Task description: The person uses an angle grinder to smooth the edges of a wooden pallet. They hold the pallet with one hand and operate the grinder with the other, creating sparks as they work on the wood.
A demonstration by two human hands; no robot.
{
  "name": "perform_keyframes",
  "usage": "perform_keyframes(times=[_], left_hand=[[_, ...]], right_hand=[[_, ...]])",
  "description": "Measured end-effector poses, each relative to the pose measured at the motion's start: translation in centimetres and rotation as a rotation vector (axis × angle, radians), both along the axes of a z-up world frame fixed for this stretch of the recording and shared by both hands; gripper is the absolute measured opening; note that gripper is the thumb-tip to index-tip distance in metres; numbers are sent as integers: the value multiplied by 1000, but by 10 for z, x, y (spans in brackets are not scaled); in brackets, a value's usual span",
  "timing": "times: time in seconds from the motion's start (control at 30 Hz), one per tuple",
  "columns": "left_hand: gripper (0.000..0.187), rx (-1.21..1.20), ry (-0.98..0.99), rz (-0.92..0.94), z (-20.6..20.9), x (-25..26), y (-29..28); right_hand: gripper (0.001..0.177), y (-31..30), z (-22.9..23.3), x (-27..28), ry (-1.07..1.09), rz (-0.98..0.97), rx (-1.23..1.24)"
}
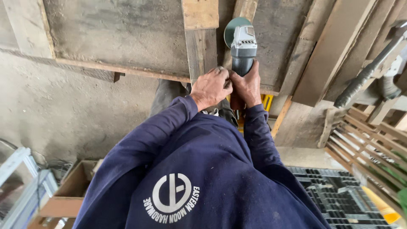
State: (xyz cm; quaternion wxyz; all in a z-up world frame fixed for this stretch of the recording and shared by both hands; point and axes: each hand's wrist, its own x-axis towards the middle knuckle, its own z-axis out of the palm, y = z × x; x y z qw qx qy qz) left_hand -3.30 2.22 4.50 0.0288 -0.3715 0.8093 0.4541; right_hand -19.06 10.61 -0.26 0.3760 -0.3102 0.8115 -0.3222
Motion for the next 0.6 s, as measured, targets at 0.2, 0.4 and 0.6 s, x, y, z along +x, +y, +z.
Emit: perform_keyframes(times=[0.2, 0.4, 0.6], left_hand=[[44, -258, 245, -84, 6, 5, 1], [49, -286, 143, -156, 2, 5, 3], [54, -312, 155, -142, -3, 4, 4]], right_hand=[[68, 7, -10, 3, -23, -30, 36], [60, 2, -9, 0, -31, -25, 17], [62, -10, 2, 0, -15, -4, 53]])
